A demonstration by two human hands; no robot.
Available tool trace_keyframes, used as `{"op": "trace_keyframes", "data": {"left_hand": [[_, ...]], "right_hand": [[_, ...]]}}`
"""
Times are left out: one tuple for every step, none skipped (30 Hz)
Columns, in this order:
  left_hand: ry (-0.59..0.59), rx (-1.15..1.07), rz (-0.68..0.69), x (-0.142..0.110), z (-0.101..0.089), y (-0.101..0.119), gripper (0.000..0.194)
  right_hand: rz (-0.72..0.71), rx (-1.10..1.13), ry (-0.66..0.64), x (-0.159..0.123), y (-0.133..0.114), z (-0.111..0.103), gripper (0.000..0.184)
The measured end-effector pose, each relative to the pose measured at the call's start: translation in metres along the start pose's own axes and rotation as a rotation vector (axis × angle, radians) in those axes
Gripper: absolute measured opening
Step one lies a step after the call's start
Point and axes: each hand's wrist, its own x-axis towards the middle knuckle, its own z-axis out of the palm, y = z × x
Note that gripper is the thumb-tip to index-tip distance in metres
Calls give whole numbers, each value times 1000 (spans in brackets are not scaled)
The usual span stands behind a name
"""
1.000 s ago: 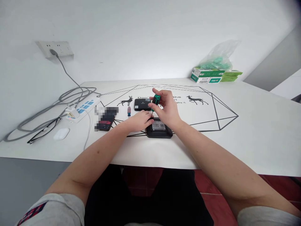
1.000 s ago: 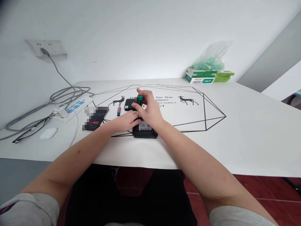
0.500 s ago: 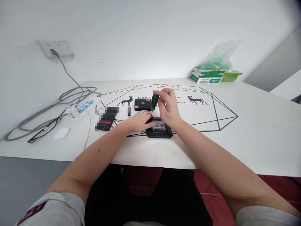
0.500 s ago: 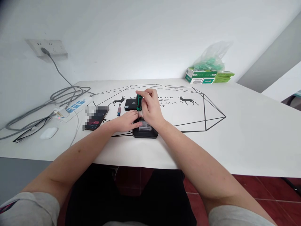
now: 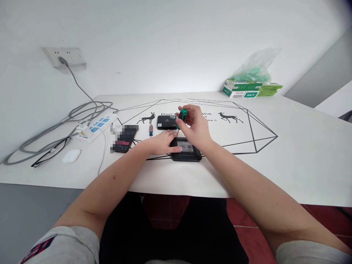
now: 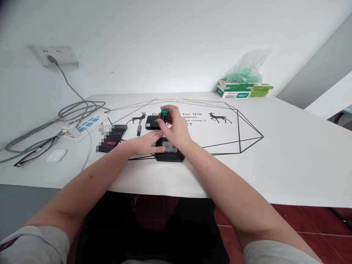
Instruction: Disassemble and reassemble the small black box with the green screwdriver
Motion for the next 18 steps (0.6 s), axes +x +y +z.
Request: {"op": "trace_keyframes", "data": {"left_hand": [[-13, -11, -20, -1, -5, -1, 96], [-1, -11, -35, -2, -10, -2, 98], [45, -4, -62, -3, -15, -4, 97], [88, 1, -90, -4, -19, -6, 95], [122, 9, -108, -4, -23, -9, 91], [165, 27, -120, -5, -26, -12, 81], [208, 53, -126, -5, -28, -16, 65], [255, 81, -139, -5, -29, -19, 50], [301, 108, -163, -5, -29, -22, 44], [339, 131, -192, -4, -29, -24, 46], [365, 151, -219, -4, -27, -26, 53], [374, 166, -234, -3, -25, -27, 58], [366, 181, -234, -2, -22, -27, 61], [342, 196, -218, 0, -19, -26, 62], [312, 212, -193, 1, -16, -24, 62], [274, 234, -175, 2, -12, -22, 61], [242, 257, -176, 4, -9, -20, 61], [216, 275, -178, 5, -6, -17, 61]], "right_hand": [[-1, -7, -8, 1, 1, 0, 38], [-6, -31, -13, 2, 1, -1, 38], [-17, -67, -10, 3, 2, -2, 39], [-34, -110, 0, 4, 2, -3, 40], [-53, -155, 16, 5, 2, -4, 41], [-71, -196, 34, 6, 2, -4, 42], [-84, -228, 51, 7, 2, -5, 43], [-92, -249, 63, 7, 2, -5, 44], [-98, -260, 67, 7, 2, -5, 45], [-105, -265, 66, 7, 1, -5, 47], [-116, -265, 60, 7, 0, -5, 47], [-132, -264, 53, 6, 0, -5, 48], [-146, -262, 47, 6, -1, -5, 48], [-155, -259, 42, 6, -1, -5, 47], [-154, -254, 40, 6, -1, -5, 45], [-145, -247, 37, 6, -2, -4, 42], [-128, -239, 35, 7, -2, -4, 40], [-106, -232, 33, 7, -3, -4, 38]]}}
